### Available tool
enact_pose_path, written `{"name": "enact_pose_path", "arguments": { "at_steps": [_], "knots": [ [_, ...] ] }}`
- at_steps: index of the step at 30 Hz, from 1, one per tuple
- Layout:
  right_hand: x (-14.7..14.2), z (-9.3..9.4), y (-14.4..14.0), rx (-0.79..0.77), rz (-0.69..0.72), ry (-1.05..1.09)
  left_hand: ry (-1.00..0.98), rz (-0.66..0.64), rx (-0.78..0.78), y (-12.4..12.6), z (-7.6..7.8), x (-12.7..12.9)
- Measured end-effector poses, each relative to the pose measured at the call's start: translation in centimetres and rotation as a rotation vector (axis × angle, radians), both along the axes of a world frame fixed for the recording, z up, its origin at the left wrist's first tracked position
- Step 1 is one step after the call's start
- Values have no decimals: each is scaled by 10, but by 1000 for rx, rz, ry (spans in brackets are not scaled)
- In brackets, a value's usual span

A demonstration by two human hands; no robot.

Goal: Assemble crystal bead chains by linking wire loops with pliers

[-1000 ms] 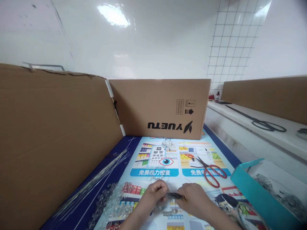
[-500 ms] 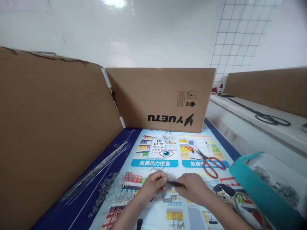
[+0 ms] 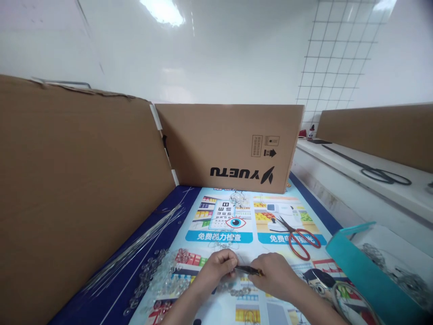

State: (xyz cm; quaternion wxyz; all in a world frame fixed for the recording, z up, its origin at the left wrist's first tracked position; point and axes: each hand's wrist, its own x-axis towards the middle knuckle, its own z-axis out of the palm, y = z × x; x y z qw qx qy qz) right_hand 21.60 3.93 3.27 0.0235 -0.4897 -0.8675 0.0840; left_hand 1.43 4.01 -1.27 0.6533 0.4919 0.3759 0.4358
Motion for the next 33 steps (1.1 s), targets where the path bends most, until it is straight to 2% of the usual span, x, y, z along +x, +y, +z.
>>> {"name": "enact_pose_path", "arguments": {
  "at_steps": [17, 24, 29, 33],
  "knots": [
    [0, 1, -2, -56, 1, 62, 35, 8, -7, -3, 7, 3],
    [20, 13, 11, -156, 53, 214, 71, 76, 38, 1, 6, 2],
    [9, 12, 11, -176, -5, 385, 75, 40, 48, -3, 4, 8],
    [2, 11, 7, -208, -1, 452, 55, 24, 27, -5, 4, 13]
  ]
}}
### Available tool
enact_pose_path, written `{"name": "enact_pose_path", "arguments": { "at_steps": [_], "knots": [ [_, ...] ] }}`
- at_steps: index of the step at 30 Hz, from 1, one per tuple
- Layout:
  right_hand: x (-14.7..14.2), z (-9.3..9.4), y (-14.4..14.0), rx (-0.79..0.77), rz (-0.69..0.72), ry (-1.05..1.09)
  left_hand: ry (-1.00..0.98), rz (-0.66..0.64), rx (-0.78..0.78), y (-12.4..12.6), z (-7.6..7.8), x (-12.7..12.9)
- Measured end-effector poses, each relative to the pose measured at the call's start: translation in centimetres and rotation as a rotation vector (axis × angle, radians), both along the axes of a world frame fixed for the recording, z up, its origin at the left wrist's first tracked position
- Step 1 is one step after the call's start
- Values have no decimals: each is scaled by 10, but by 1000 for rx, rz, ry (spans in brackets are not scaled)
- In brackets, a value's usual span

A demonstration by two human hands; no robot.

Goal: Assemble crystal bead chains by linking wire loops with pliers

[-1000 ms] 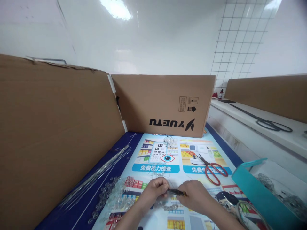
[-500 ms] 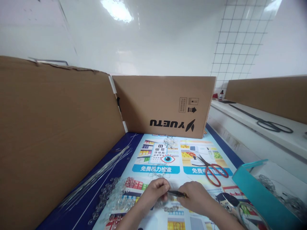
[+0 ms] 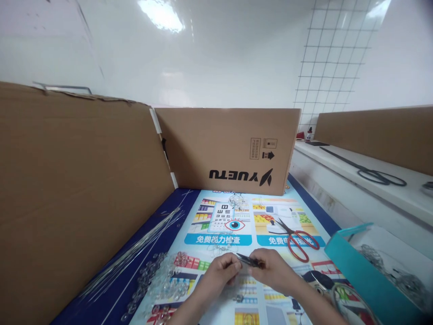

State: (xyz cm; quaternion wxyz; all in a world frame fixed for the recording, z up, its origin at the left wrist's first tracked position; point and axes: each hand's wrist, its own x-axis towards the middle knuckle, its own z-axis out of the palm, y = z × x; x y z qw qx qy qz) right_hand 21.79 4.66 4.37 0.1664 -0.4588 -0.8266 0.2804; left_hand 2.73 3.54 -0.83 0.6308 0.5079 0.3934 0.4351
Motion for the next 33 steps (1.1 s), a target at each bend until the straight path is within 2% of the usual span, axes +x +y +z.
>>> {"name": "enact_pose_path", "arguments": {
  "at_steps": [6, 12, 19, 33],
  "knots": [
    [15, 3, 7, -40, 23, -9, -41, 55, -26, -1, 7, -3],
    [15, -9, 7, -61, 21, -115, -93, 91, -47, -3, 12, -3],
    [6, -5, -1, 0, 42, -206, -97, 32, -88, -5, 9, -4],
    [1, -2, -10, 174, -22, -375, -27, 52, -33, -5, 7, -3]
  ]
}}
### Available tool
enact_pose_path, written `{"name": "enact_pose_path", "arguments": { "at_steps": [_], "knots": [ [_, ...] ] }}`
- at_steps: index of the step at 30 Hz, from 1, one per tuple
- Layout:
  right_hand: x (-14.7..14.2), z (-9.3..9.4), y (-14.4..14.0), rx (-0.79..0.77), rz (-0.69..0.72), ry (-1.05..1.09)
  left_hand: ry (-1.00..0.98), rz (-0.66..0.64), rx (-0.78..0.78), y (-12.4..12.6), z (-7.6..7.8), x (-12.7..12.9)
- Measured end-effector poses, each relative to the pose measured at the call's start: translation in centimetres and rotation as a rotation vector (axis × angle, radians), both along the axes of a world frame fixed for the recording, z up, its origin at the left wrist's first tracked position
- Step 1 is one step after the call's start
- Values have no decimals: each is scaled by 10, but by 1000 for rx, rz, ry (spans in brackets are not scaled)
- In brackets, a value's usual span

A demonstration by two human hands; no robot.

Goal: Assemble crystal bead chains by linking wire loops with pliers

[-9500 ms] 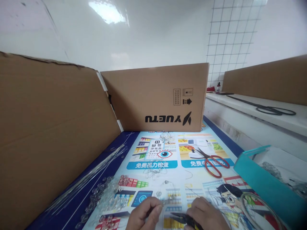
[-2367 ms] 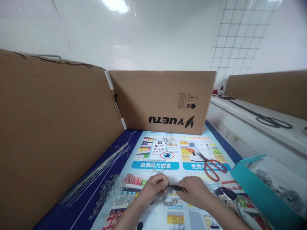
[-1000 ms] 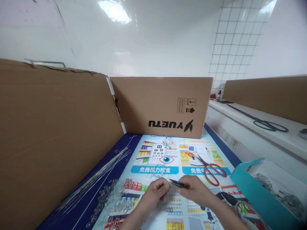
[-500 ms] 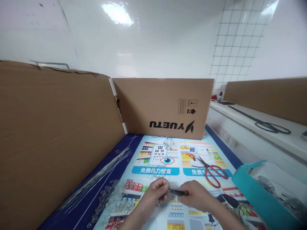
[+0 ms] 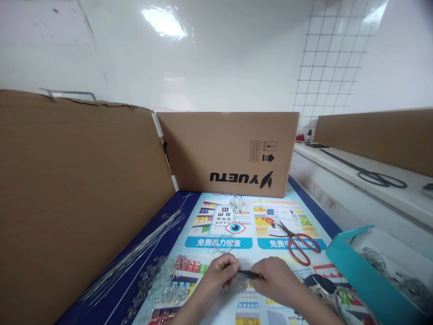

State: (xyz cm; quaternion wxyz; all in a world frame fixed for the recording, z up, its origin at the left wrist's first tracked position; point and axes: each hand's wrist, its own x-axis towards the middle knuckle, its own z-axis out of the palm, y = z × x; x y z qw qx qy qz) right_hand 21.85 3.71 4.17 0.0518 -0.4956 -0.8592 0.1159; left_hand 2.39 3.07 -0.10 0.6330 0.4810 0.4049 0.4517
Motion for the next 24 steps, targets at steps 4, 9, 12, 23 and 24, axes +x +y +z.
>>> {"name": "enact_pose_path", "arguments": {
  "at_steps": [4, 9, 12, 23, 24],
  "knots": [
    [-1, 0, -3, 26, 2, -25, 32, 7, 16, 1, 2, 1],
    [-3, 2, -6, 50, -9, -40, 54, 45, 24, 0, 2, 3],
    [-3, 2, -5, 47, -6, -42, 49, 52, 7, -1, 2, 3],
    [-1, 1, -4, 52, -12, -36, -50, 80, -50, -1, 2, 5],
    [-1, 1, -4, 49, -9, -36, -57, 82, -55, -1, 3, 5]
  ]
}}
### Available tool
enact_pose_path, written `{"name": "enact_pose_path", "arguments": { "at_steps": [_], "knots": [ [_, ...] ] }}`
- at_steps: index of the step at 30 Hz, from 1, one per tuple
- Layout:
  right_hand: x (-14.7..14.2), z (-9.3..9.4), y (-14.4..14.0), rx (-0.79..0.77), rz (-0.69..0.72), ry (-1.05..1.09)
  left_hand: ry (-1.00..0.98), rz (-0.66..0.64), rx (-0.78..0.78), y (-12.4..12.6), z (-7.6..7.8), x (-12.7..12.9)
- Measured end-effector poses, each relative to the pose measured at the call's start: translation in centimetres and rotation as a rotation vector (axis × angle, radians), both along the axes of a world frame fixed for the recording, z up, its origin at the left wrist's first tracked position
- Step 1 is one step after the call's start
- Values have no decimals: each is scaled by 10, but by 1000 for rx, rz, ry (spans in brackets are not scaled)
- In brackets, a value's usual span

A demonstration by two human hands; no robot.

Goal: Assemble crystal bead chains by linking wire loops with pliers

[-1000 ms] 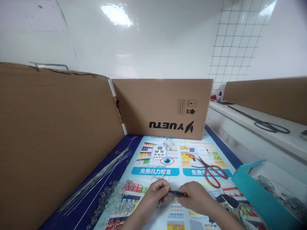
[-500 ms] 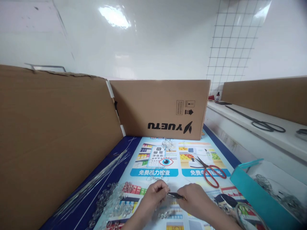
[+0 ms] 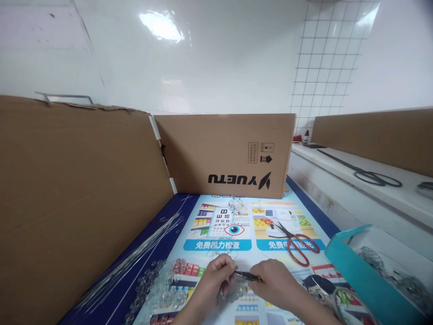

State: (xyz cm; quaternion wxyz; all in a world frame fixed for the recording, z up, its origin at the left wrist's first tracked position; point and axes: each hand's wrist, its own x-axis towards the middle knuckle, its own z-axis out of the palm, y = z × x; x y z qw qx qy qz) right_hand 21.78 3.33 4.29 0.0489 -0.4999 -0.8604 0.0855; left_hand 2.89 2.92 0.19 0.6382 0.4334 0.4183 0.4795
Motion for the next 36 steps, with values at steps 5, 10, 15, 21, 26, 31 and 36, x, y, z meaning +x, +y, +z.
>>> {"name": "enact_pose_path", "arguments": {
  "at_steps": [5, 10, 15, 21, 26, 31, 36],
  "knots": [
    [-1, -1, -1, -6, 11, -6, -11, 10, -8, -2, 2, 1],
    [-2, -3, -3, 8, -1, -31, 9, 28, -4, -2, 1, 2],
    [-5, 2, -6, 47, -15, -51, 57, 75, 2, -2, 2, 5],
    [-8, 11, -14, 82, -35, -71, 68, 124, 16, -8, 10, 9],
    [-10, 18, -17, 85, -45, -86, 76, 129, 15, -10, 13, 11],
    [-11, 26, -22, 84, -53, -95, 60, 162, 2, -11, 14, 12],
    [-14, 32, -26, 78, -59, -102, -10, 133, -16, -12, 13, 12]
  ]
}}
